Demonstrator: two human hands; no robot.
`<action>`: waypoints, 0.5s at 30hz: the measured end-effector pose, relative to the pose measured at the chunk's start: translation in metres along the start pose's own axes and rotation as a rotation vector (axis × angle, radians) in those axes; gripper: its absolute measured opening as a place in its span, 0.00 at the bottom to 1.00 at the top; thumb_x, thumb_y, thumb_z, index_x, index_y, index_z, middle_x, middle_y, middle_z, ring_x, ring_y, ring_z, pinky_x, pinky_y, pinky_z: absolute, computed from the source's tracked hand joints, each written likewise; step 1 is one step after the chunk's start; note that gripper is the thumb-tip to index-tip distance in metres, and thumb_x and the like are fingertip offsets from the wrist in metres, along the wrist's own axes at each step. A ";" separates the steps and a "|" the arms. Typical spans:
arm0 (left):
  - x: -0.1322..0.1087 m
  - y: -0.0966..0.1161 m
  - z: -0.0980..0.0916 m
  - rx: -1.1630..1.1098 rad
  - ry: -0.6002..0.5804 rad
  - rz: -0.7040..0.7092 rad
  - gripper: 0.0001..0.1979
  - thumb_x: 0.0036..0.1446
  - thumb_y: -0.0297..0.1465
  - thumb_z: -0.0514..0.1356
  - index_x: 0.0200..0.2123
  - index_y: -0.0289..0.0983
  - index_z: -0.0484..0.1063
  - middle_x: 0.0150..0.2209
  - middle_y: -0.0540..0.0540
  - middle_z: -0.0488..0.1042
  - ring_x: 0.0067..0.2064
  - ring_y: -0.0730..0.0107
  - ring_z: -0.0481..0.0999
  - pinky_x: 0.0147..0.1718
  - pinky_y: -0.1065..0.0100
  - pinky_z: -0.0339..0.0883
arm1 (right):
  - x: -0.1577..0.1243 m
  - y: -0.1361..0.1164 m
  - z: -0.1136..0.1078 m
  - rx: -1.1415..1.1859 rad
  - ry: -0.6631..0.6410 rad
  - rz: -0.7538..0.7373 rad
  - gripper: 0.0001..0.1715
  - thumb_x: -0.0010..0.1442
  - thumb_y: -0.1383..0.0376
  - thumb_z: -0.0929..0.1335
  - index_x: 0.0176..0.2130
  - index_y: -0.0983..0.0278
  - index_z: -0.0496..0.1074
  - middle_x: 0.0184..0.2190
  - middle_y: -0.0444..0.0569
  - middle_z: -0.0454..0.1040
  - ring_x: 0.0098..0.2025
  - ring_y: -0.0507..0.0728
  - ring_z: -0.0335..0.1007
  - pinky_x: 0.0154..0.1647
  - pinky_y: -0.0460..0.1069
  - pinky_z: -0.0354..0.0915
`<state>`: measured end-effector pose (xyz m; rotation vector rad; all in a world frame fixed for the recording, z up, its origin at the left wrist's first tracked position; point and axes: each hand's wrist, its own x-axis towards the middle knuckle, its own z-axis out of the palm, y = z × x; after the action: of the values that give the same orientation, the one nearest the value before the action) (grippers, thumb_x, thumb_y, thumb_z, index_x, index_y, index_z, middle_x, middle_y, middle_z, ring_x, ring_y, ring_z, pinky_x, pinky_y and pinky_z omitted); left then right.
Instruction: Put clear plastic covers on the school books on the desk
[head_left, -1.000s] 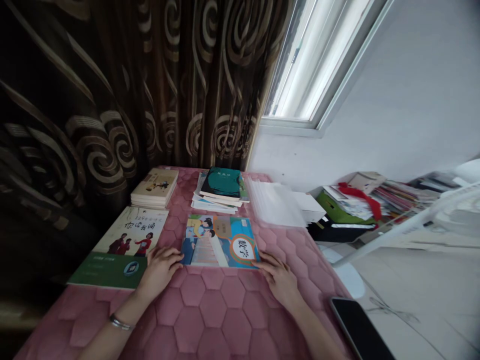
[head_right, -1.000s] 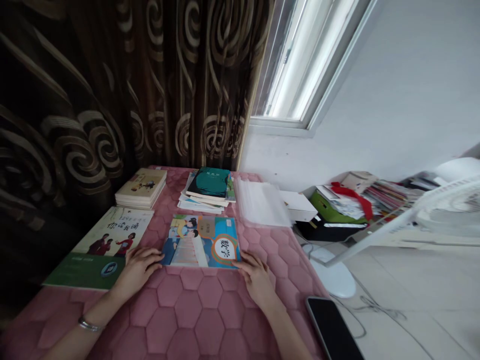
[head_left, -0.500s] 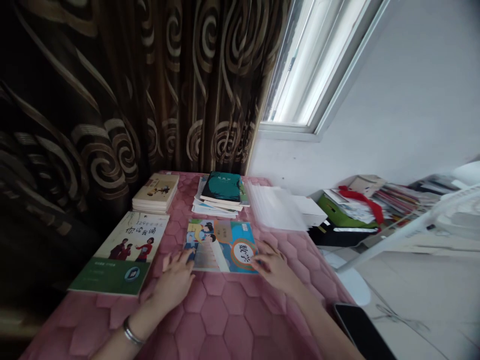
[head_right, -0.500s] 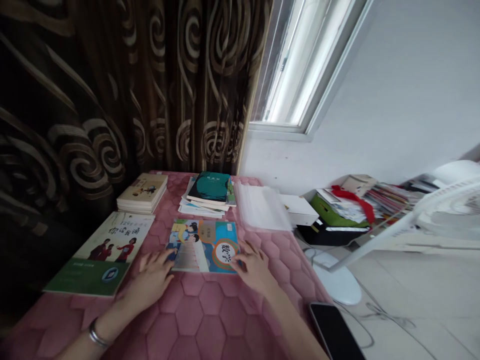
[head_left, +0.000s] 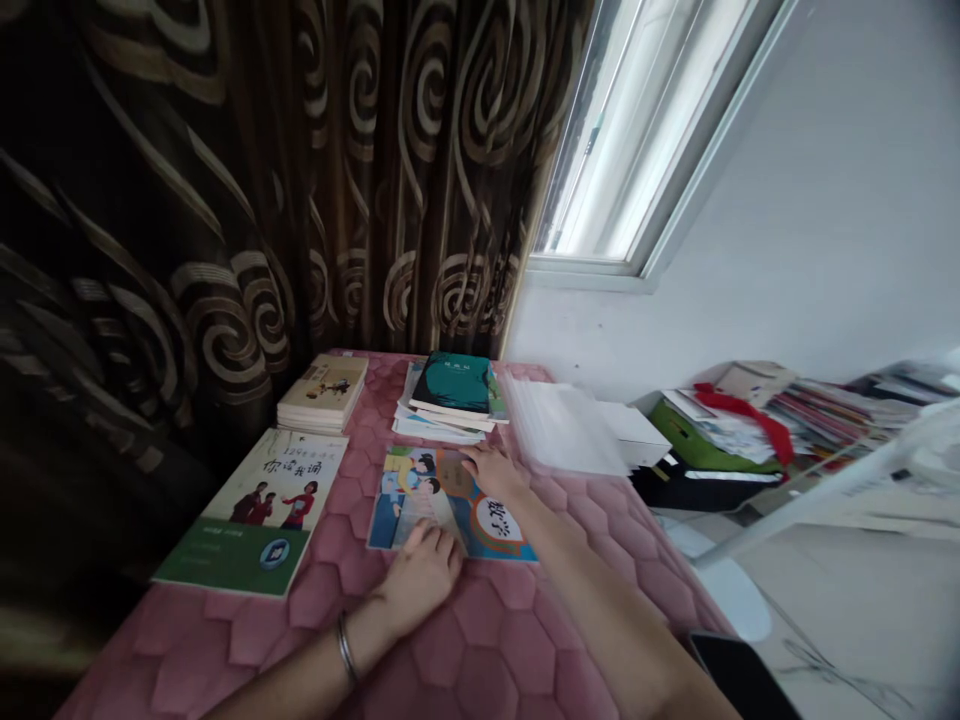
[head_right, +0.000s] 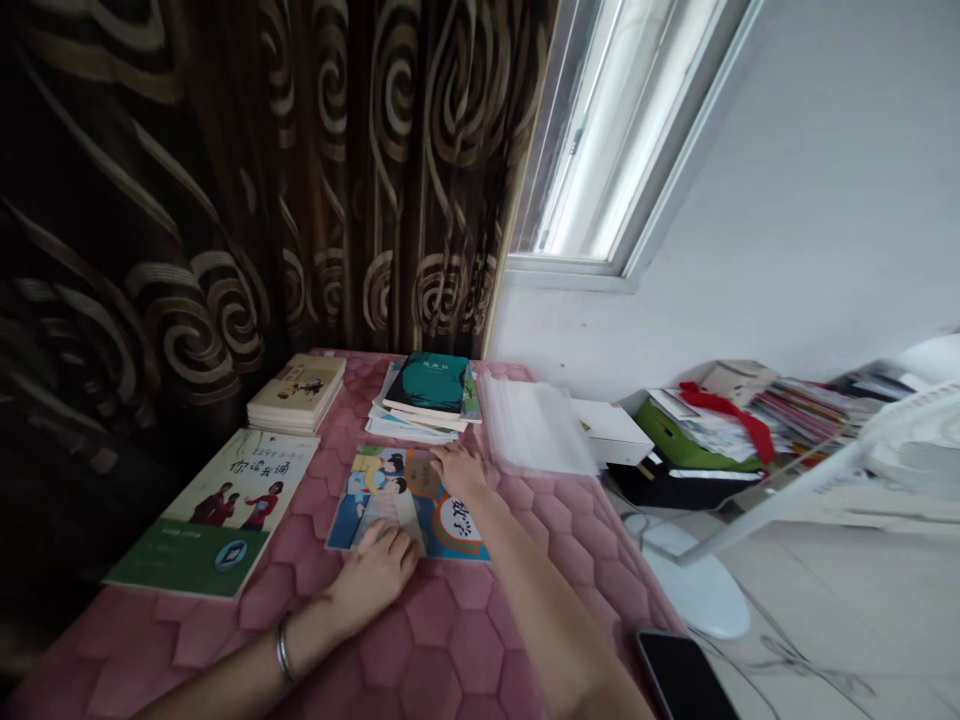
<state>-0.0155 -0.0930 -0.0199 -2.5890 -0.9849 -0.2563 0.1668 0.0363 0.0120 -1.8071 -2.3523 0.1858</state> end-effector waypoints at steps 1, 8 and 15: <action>-0.002 0.000 0.001 0.002 -0.004 0.010 0.08 0.64 0.26 0.54 0.43 0.33 0.72 0.38 0.43 0.75 0.41 0.63 0.72 0.50 0.57 0.60 | 0.001 0.000 0.000 -0.003 -0.001 0.010 0.19 0.66 0.64 0.61 0.55 0.56 0.69 0.55 0.51 0.70 0.57 0.61 0.64 0.55 0.57 0.58; -0.024 -0.019 0.000 0.020 -0.018 0.023 0.10 0.63 0.27 0.56 0.47 0.34 0.71 0.41 0.42 0.76 0.45 0.62 0.72 0.53 0.56 0.57 | -0.018 0.014 -0.007 0.039 -0.025 0.087 0.12 0.64 0.64 0.63 0.44 0.61 0.74 0.47 0.52 0.75 0.49 0.57 0.70 0.47 0.49 0.61; -0.040 -0.059 -0.006 -0.230 -0.045 -0.283 0.15 0.58 0.18 0.56 0.42 0.41 0.75 0.46 0.46 0.75 0.49 0.63 0.72 0.53 0.54 0.60 | -0.077 0.025 -0.006 0.172 -0.079 0.150 0.11 0.63 0.63 0.64 0.33 0.64 0.74 0.33 0.49 0.78 0.36 0.55 0.74 0.36 0.46 0.63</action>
<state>-0.0849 -0.0789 -0.0102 -2.6601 -1.4156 -0.4070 0.2112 -0.0321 0.0086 -1.9229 -2.1737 0.4724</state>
